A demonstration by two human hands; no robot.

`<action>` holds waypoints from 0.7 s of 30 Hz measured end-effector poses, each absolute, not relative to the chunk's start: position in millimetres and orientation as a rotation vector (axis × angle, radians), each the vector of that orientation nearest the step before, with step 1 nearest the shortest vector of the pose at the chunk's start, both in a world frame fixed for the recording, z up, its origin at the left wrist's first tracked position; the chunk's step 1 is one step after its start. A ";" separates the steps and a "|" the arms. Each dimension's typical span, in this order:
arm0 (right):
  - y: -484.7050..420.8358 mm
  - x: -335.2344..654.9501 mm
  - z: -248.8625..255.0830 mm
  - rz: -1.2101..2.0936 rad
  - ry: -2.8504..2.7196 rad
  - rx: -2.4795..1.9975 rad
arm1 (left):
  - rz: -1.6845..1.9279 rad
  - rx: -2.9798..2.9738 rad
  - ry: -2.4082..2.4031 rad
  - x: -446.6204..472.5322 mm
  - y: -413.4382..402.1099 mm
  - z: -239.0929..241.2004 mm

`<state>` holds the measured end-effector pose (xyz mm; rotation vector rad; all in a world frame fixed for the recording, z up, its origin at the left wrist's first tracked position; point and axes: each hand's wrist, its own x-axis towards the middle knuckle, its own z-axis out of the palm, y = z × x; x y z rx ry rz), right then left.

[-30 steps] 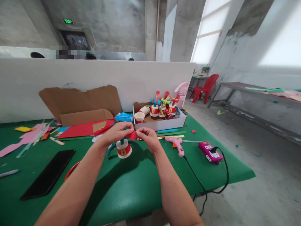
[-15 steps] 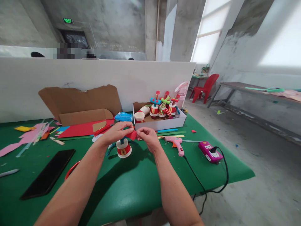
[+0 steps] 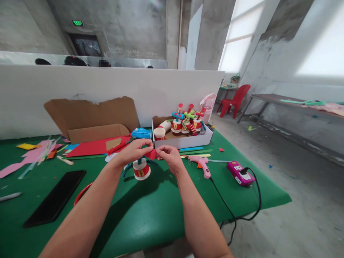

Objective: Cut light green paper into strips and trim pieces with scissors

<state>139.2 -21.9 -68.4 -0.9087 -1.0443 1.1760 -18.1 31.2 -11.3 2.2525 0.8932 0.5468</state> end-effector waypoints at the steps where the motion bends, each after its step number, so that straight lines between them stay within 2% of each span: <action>1: -21.7 139.4 -69.1 1.173 -1.048 -0.910 | 0.544 2.254 0.893 -17.9 31.3 -11.2; 21: -21.7 143.1 -70.6 1.226 -1.128 -0.873 | 0.531 2.262 0.882 -18.5 29.3 -8.5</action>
